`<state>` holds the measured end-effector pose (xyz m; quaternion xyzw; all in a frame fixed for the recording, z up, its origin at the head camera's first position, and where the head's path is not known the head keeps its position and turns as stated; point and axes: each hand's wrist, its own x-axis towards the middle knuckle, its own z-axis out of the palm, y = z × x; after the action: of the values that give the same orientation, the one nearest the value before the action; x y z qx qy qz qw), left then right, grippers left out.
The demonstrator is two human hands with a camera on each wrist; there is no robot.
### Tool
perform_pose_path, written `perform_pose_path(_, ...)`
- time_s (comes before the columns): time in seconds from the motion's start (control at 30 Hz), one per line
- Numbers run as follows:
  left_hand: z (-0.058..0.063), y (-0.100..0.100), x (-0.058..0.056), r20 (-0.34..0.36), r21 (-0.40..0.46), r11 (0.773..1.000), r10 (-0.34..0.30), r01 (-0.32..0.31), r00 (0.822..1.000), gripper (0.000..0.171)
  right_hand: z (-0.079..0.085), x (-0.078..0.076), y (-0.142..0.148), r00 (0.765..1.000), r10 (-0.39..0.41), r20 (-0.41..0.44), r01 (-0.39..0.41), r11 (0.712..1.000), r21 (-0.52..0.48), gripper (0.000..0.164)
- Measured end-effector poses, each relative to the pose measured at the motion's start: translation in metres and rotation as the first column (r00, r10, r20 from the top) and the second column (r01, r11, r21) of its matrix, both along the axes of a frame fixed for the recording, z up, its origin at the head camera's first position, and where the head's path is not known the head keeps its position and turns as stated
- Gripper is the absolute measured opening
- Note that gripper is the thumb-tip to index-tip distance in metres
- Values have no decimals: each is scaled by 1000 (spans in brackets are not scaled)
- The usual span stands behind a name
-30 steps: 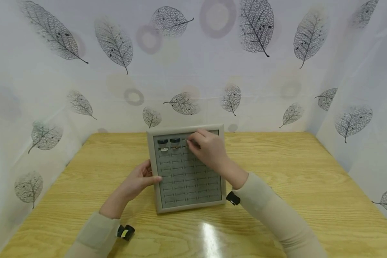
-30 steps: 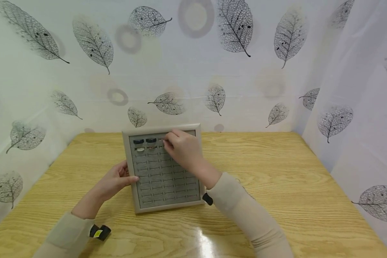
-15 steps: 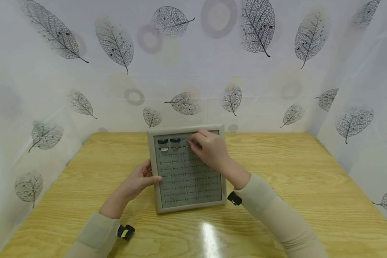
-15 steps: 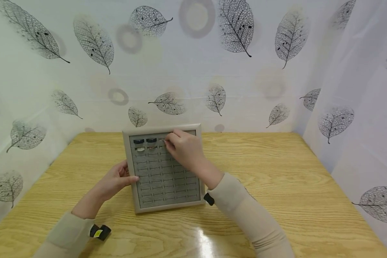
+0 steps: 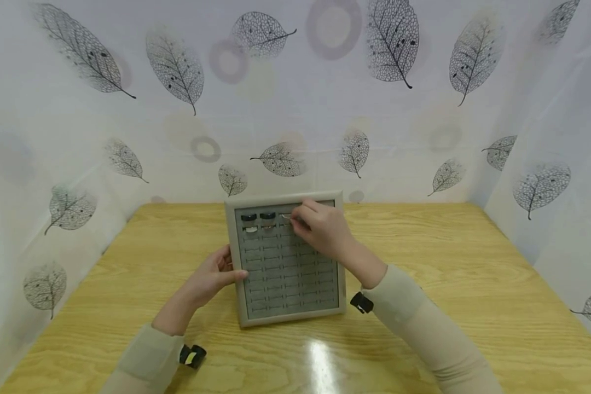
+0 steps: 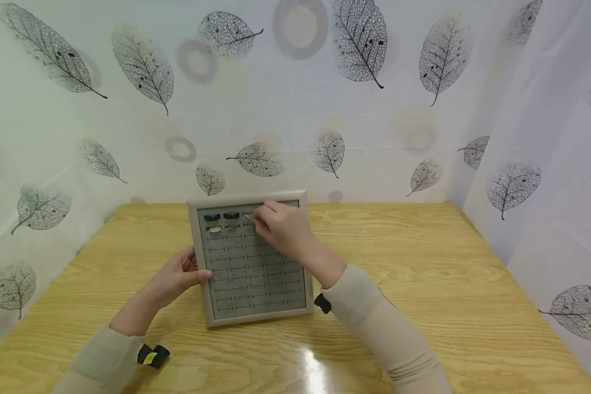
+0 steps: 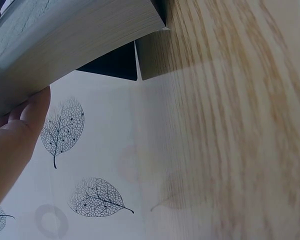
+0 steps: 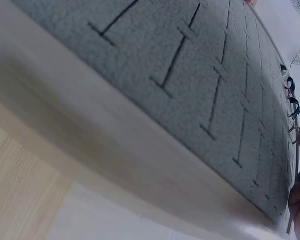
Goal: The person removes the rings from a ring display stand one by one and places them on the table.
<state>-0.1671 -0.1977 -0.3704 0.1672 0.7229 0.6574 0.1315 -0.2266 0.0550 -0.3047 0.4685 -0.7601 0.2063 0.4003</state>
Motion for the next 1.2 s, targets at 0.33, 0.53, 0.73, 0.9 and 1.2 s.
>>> perform_pose_path(0.33,-1,0,1,6,-18,1000,14,-14,1000,67,-4,6,13,992,113,-61,-115,993,-26,4)
perform_pose_path(0.53,0,0,1,2,-23,1000,18,-18,1000,66,-14,13,37,992,111,-59,-109,993,49,8)
perform_pose_path(0.73,0,1,1,7,-30,999,29,-29,1000,65,-23,22,63,993,98,-65,-93,993,78,4)
perform_pose_path(0.9,1,0,0,16,-30,999,30,-29,999,66,-31,28,86,998,58,-40,-54,993,101,3)
perform_pose_path(1.2,1,1,0,15,-20,1000,22,-21,1000,66,-51,34,118,1000,9,11,-10,988,157,28)
